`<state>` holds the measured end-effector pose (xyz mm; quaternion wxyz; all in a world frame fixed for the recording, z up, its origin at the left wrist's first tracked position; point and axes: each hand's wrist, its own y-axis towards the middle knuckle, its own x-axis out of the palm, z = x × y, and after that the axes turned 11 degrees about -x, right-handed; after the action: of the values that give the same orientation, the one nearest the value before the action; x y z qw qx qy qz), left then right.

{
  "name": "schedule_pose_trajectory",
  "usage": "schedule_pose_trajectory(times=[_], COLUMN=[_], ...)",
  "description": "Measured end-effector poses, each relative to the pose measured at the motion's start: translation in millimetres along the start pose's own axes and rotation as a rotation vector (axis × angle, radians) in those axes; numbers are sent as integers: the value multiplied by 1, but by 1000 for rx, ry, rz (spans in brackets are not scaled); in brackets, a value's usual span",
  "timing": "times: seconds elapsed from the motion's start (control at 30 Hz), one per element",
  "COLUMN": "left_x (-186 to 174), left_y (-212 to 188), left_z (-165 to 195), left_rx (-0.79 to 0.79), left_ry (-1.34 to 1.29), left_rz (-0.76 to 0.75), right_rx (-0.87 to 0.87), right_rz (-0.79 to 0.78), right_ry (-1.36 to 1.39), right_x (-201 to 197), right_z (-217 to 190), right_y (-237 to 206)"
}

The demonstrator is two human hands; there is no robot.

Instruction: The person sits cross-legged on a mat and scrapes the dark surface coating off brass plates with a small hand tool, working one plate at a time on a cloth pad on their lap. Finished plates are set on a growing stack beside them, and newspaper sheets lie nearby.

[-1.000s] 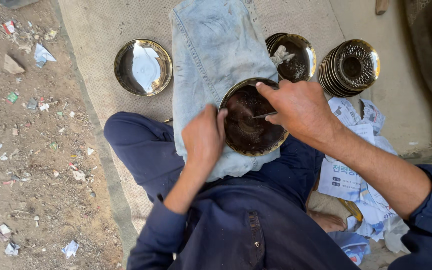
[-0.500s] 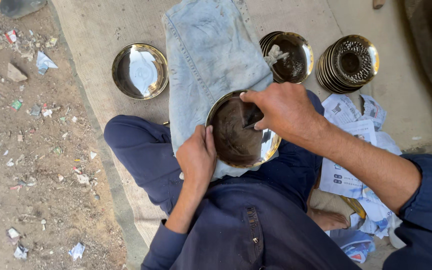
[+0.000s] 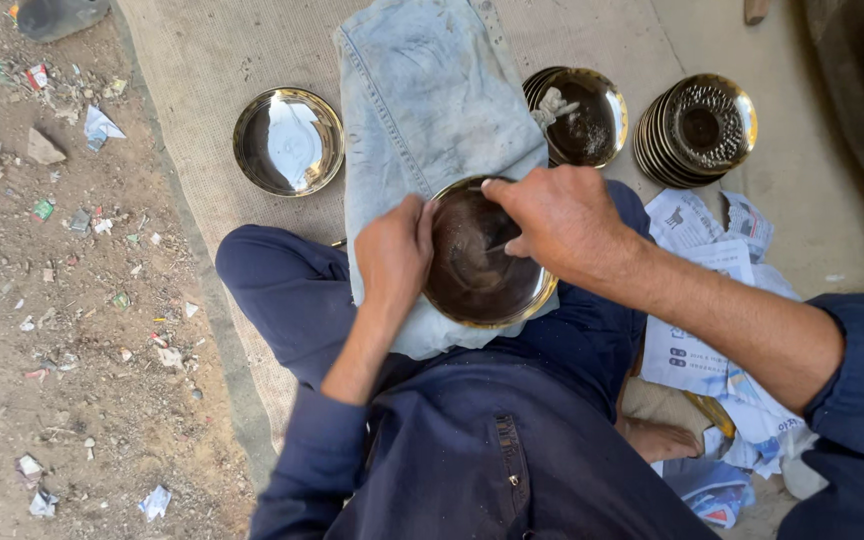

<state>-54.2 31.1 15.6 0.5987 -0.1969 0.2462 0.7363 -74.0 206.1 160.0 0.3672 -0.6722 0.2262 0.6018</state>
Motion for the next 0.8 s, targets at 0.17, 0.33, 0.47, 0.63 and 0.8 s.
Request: schedule_pose_trajectory(times=[0.17,0.33,0.47,0.63,0.8], left_x=[2,-2,5,10,0], left_y=[-76,-50,17,12,-67], left_z=[3,-7,-1,-4,-4], left_rx=[-289,-126,107,77,-286], left_ry=[-12,100,94,91,62], left_rz=[54,34,-67,-30,-15], right_rx=[-6,-18,-10,-37,8], right_rz=[-14,-102,-91,36,1], right_ry=[-14,-72,-50,-6,4], right_x=[3,0,-1,1,3], right_z=[7,3,0,6,9], right_y=[3,7,4,3,3])
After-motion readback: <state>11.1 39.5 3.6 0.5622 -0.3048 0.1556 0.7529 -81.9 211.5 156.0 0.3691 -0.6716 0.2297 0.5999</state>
